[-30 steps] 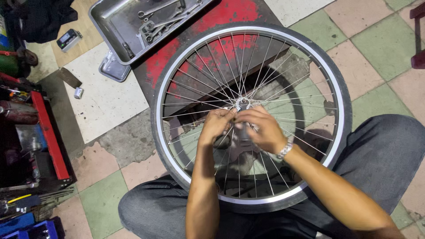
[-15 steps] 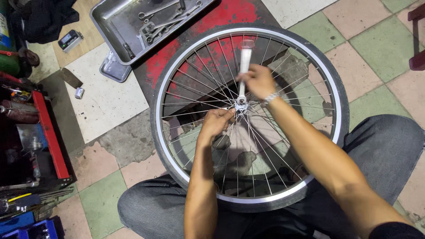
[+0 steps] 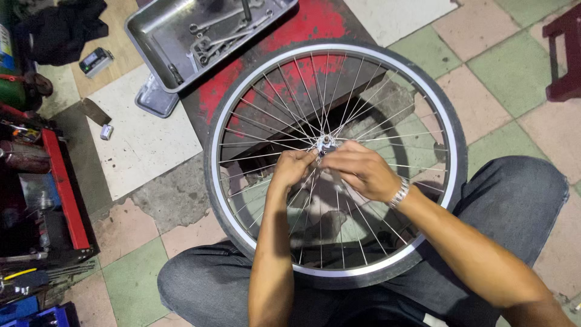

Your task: The person sits on the floor and uses a wrench to tighten the nuts on the hub of a bicycle wheel. They rotate the wheel to access different nuts and later use a screwdriver to adjust the hub mechanism.

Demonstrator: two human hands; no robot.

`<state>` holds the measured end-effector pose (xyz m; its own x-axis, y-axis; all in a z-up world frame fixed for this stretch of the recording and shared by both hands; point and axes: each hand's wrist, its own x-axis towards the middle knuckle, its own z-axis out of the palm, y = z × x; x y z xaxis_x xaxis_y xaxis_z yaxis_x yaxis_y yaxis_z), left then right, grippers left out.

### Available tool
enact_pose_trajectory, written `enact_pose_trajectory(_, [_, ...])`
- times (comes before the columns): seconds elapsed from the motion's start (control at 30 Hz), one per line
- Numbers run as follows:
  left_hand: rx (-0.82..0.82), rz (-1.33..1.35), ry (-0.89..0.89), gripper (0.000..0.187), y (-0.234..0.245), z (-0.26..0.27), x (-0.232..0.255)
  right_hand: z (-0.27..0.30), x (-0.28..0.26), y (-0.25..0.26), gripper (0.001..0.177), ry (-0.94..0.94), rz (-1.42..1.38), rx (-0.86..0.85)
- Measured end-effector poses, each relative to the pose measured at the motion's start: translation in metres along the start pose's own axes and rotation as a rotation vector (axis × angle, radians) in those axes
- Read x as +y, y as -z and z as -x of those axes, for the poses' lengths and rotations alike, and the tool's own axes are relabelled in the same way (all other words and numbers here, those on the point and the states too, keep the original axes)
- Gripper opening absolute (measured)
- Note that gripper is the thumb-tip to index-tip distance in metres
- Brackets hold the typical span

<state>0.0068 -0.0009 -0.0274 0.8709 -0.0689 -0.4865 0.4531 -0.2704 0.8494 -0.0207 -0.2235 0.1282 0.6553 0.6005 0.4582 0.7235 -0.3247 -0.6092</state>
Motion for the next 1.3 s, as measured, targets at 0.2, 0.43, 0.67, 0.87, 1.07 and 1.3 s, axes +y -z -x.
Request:
enact_pose_trajectory(0.2, [0.026,0.013,-0.101,0.039,0.002,0.026,0.004,0.034,0.000,0.003,0.017,-0.529,-0.416,0.268])
enact_pose_trajectory(0.43, [-0.144,0.324,-0.068,0.027,-0.044,0.096,0.025,0.068,0.023,-0.060,0.028,-1.100,-1.112,0.353])
enact_pose_trajectory(0.67, [0.299,-0.382,-0.369,0.024,-0.038,0.091,0.066,0.046,0.070,-0.085,0.037,-1.008,-0.935,0.456])
enact_pose_trajectory(0.87, [0.189,-0.582,-0.702,0.039,-0.009,0.058,0.101,0.034,0.085,-0.088,0.029,-1.027,-0.965,0.214])
enact_pose_trajectory(1.07, [0.138,-0.875,-0.761,0.018,-0.008,0.033,0.098,0.030,0.084,-0.074,0.024,-1.178,-1.053,0.155])
enact_pose_trajectory(1.3, [0.094,-1.195,-0.777,0.032,-0.010,0.017,0.108,0.026,0.086,-0.059,0.026,-1.219,-1.176,0.113])
